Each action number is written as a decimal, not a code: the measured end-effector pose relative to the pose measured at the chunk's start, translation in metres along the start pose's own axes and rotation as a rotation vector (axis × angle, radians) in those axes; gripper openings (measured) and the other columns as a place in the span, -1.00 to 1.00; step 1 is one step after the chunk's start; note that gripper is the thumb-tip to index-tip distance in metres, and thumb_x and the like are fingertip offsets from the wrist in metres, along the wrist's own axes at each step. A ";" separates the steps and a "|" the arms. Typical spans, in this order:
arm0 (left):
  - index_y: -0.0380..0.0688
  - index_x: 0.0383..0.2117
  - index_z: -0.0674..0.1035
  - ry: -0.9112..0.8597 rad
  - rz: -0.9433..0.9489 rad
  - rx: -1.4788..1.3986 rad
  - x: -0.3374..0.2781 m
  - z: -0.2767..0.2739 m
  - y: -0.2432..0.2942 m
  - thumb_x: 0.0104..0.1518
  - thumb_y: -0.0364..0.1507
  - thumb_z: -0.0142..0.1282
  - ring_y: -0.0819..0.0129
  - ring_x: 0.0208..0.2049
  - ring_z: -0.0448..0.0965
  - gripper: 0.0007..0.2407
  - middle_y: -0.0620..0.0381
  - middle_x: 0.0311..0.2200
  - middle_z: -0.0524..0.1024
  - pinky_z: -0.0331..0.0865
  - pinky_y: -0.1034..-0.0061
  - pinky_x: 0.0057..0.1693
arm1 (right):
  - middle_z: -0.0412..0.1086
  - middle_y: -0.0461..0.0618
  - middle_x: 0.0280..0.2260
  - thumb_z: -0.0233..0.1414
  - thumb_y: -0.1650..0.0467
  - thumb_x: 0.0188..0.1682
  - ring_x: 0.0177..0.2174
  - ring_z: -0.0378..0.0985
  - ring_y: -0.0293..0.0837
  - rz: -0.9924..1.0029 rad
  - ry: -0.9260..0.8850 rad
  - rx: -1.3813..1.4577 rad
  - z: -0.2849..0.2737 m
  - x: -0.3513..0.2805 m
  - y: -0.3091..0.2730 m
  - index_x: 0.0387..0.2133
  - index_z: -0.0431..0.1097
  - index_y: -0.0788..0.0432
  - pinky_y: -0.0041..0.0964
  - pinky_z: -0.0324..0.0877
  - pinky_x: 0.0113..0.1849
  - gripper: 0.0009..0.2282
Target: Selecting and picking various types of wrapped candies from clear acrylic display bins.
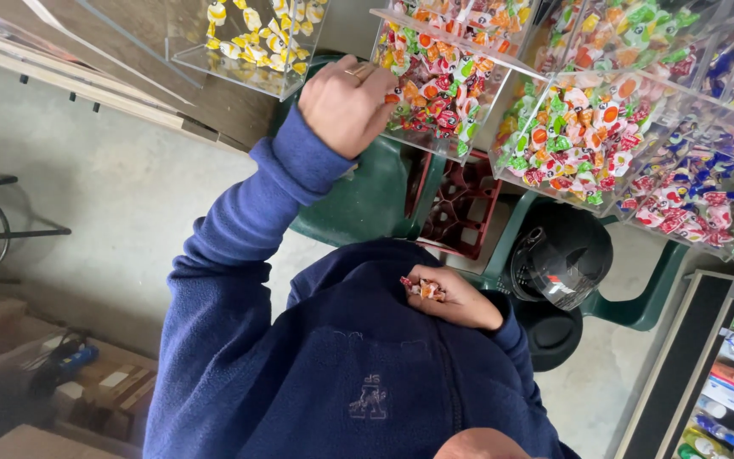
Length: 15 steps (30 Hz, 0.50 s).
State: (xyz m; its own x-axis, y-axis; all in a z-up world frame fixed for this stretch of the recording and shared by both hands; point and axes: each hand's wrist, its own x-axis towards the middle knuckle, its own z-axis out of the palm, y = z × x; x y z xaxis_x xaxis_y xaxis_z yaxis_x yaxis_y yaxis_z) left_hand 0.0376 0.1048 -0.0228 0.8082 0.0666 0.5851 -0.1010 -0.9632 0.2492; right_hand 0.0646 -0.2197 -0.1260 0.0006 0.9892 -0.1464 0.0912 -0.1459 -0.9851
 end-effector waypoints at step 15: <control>-0.16 -0.14 0.60 -0.085 0.154 -0.215 -0.012 0.027 -0.003 0.16 -0.48 0.24 0.15 -0.12 0.54 -0.83 0.11 -0.22 0.59 0.29 0.27 0.01 | 0.23 -0.18 -0.47 0.05 0.37 0.13 -0.48 0.23 -0.39 0.074 0.156 0.305 -0.007 -0.012 0.024 -0.24 0.34 0.23 -0.47 0.17 -0.44 -0.86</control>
State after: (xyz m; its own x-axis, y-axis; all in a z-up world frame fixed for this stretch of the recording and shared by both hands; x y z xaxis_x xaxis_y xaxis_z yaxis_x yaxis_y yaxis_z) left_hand 0.0438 0.1003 -0.0512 0.8184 -0.1070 0.5646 -0.3402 -0.8820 0.3260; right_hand 0.0741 -0.2354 -0.1468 0.1509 0.9623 -0.2262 -0.2168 -0.1910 -0.9573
